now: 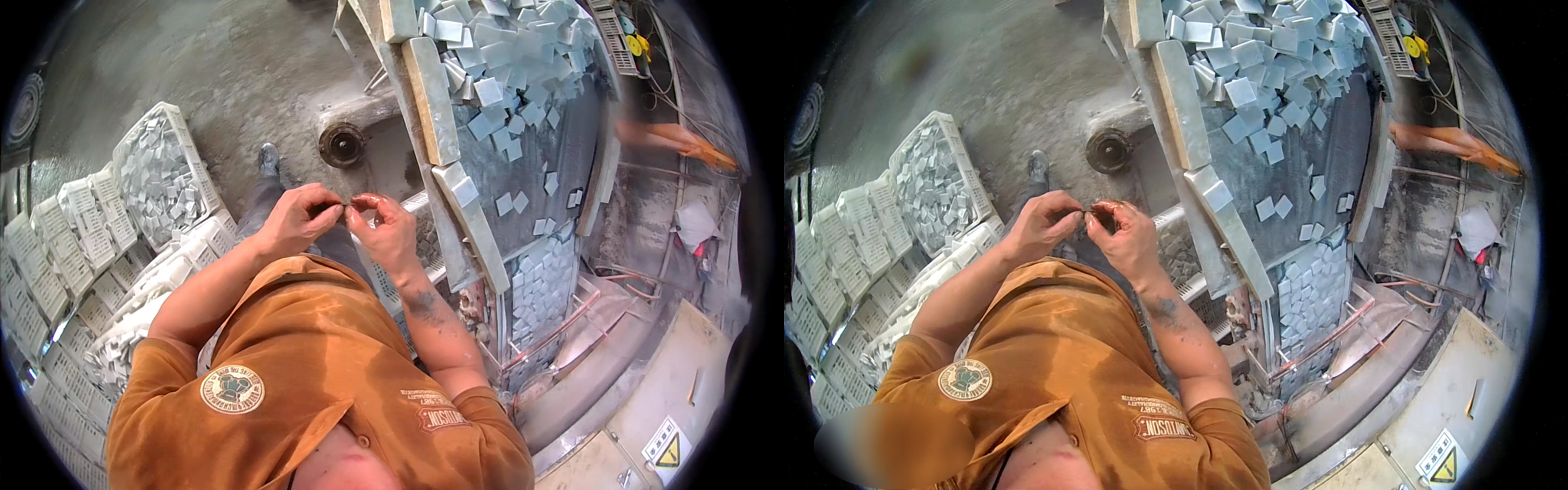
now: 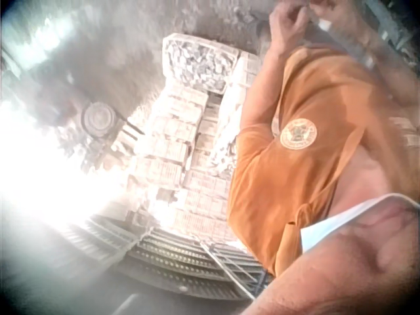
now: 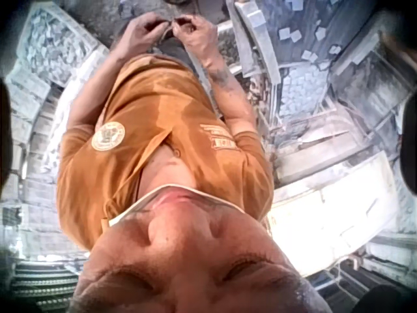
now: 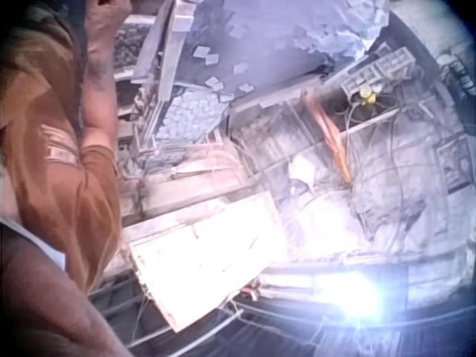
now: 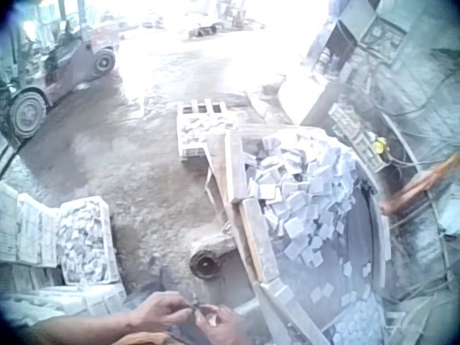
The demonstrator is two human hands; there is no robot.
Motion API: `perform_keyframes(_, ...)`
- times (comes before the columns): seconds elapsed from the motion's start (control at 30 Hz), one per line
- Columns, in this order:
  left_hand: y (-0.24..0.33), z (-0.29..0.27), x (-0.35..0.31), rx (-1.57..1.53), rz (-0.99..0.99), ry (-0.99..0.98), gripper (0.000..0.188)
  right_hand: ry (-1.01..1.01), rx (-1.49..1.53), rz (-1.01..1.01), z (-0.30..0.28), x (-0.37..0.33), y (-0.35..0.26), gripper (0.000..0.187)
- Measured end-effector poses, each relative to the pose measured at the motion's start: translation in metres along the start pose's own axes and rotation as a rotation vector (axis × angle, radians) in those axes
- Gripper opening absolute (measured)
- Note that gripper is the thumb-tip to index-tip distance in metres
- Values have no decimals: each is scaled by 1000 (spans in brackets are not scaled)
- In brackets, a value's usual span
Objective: The person walks through a workshop while holding a small metal gear, then approaches a large machine where another worker is present. The person places the gear onto a shaft on the machine and appears to secure it.
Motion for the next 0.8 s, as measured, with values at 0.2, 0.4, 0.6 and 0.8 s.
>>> perform_keyframes(0.2,20,-49,20,102,68,-62,12,4,18,133,14,36,-15,20)
perform_keyframes(0.4,-3,-115,36,-63,-36,-167,15,42,263,287,53,89,-34,17)
perform_keyframes(0.6,-24,-166,50,-287,-183,-231,15,21,255,455,90,129,-26,17)
perform_keyframes(0.8,-68,-177,50,-341,-244,-199,16,-36,103,532,115,147,-18,17)
Point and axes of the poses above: each hand's wrist, its own x-axis towards the middle knuckle, its own z-axis out of the palm, y = z × x, the point moved 5 cm from there along x, towards the middle knuckle, and after that the axes turned 10 degrees about -y, right-handed, at the moved point
